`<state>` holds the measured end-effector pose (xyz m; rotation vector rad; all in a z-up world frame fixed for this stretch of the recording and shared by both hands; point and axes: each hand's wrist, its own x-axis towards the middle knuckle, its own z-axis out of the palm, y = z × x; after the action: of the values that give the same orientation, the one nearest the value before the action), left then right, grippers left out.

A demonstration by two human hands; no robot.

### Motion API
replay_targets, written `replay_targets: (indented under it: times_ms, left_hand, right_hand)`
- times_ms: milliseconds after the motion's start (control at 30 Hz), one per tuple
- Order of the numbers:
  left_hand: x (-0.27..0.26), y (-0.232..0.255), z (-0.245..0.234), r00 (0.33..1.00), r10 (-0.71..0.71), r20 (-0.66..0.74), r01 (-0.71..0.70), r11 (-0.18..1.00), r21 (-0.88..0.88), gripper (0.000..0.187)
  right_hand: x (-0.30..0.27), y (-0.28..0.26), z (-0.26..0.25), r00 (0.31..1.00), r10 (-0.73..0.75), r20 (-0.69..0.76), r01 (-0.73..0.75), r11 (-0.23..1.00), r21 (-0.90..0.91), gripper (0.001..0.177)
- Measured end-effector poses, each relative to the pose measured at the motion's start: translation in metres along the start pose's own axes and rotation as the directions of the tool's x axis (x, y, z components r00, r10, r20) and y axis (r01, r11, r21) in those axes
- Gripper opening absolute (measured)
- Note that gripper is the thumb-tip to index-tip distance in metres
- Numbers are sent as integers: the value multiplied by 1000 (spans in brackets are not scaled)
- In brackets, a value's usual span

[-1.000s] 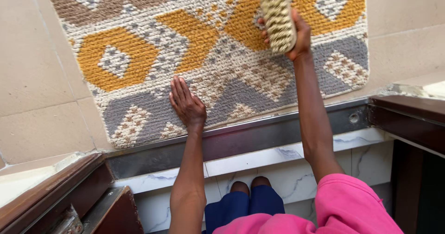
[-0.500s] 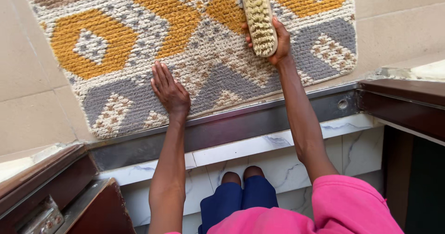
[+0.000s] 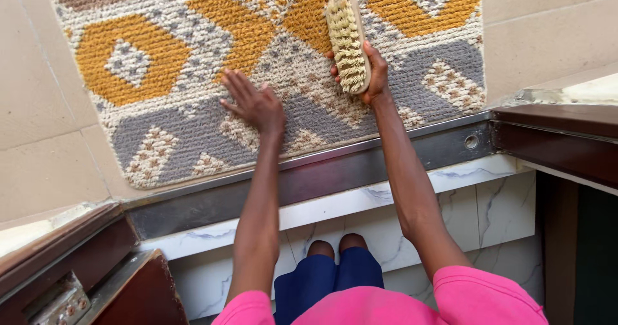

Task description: The person brushes a rug with a hand brush while holding it in place.

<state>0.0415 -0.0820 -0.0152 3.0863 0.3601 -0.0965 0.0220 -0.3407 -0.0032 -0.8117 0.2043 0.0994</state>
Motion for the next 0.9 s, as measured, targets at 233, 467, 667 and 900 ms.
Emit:
replay_targets:
  times_ms: [233, 467, 667, 900]
  left_hand:
    - [12, 42, -2, 972, -216, 90, 222, 973, -63, 74]
    - [19, 44, -4, 959, -248, 138, 249, 968, 16, 74]
    - [14, 48, -12, 960, -240, 147, 248, 968, -41, 78]
    - [16, 50, -7, 987, -163, -5, 161, 978, -133, 75]
  right_hand:
    - [-7, -15, 13, 990, 111, -82, -123, 982, -146, 72]
    - [-58, -16, 45, 921, -54, 386, 286, -578, -764, 61]
    - [90, -64, -93, 897, 139, 419, 422, -550, -721, 19]
    - [134, -156, -106, 756, -296, 583, 229, -716, -660, 37]
